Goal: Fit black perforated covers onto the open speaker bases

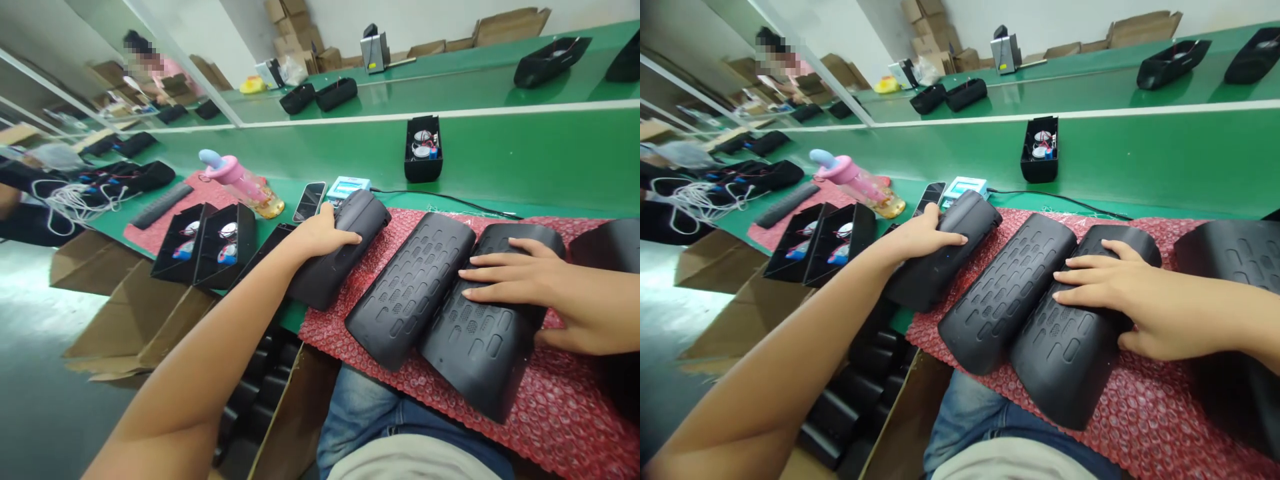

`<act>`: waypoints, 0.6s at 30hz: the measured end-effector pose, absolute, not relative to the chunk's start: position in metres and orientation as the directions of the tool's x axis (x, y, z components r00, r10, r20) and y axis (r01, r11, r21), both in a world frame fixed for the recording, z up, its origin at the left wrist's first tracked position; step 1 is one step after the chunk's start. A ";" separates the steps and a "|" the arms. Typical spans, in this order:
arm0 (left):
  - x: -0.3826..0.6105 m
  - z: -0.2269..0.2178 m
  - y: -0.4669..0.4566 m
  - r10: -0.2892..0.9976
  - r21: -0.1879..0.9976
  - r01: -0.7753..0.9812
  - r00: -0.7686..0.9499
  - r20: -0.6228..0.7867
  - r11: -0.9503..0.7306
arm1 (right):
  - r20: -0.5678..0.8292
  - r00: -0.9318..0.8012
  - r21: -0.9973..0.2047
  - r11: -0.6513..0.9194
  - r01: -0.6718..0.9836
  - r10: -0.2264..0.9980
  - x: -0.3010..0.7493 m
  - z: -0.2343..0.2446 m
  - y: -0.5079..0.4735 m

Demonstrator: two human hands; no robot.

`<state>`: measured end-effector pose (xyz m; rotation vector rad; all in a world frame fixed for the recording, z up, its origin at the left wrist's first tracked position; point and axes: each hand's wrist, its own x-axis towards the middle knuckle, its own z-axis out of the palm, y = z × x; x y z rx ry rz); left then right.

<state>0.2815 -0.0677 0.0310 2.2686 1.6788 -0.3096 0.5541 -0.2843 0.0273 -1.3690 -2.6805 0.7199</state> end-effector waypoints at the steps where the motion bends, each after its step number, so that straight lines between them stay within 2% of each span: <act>1: 0.283 0.032 -0.068 0.890 0.114 0.957 0.290 -0.352 -0.267 | -0.137 -0.618 -0.423 0.518 0.743 0.774 0.555 0.026 -0.285; 6: 0.280 0.034 -0.068 0.879 0.100 0.951 0.307 -0.363 -0.291 | 0.010 -0.641 -0.421 0.584 0.694 0.768 0.558 0.016 -0.288; 9: 0.269 0.035 -0.065 0.804 0.130 0.917 0.394 -0.446 -0.378 | 0.034 -0.643 -0.393 0.601 0.695 0.765 0.558 0.014 -0.288; 12: 0.259 0.035 -0.063 0.741 0.186 0.883 0.464 -0.486 -0.430 | 0.037 -0.631 -0.387 0.593 0.706 0.775 0.557 0.017 -0.287; 15: 0.257 0.033 -0.065 0.756 0.228 0.884 0.468 -0.457 -0.409 | 0.001 -0.626 -0.410 0.571 0.711 0.780 0.556 0.023 -0.286; 18: 0.259 0.032 -0.068 0.784 0.213 0.903 0.429 -0.448 -0.372 | -0.081 -0.636 -0.441 0.545 0.714 0.768 0.555 0.030 -0.284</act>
